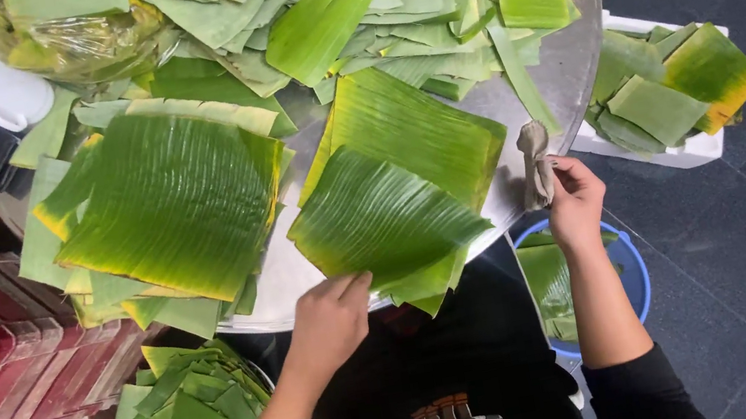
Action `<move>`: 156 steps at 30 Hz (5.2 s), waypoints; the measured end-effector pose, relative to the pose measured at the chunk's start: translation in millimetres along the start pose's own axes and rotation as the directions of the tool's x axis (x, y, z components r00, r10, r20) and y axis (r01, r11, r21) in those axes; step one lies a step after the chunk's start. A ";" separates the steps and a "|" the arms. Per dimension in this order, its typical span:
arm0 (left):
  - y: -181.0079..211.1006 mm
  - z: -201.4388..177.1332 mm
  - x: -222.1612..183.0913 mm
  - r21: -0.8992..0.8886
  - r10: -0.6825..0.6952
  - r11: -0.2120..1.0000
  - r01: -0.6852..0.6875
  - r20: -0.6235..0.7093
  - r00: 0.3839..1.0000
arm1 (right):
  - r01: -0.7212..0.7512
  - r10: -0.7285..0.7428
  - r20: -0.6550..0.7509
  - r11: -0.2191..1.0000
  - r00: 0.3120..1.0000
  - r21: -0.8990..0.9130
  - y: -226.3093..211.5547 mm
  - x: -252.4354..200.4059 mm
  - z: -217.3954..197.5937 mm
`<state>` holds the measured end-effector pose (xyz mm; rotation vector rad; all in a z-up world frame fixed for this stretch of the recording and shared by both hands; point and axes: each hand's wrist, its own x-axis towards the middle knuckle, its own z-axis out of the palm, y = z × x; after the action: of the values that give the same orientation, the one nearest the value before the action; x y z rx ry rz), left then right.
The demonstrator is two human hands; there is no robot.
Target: Cleaning banana leaves by wiping them with a cloth and stacking them on a table
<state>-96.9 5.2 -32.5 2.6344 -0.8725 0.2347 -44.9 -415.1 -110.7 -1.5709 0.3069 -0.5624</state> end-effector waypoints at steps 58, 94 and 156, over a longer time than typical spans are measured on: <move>-40.4 -17.8 94.9 0.202 -0.647 0.762 0.615 0.183 0.740 | 0.751 -0.448 0.704 0.634 0.551 -0.185 -3.9 -16.6 300.0; -42.9 -21.3 101.7 0.228 -0.587 0.809 0.542 0.263 0.766 | 0.586 -0.167 0.588 0.484 0.791 -0.651 8.8 42.9 175.5; -53.2 25.6 136.6 0.314 -0.532 0.800 0.512 -0.024 0.846 | 0.636 -0.554 0.337 0.533 0.761 -0.559 4.0 59.7 61.0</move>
<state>45.1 -39.1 -34.9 3.0653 -0.0892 0.1461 37.8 -394.4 -104.9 -2.4195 -0.1945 -0.9593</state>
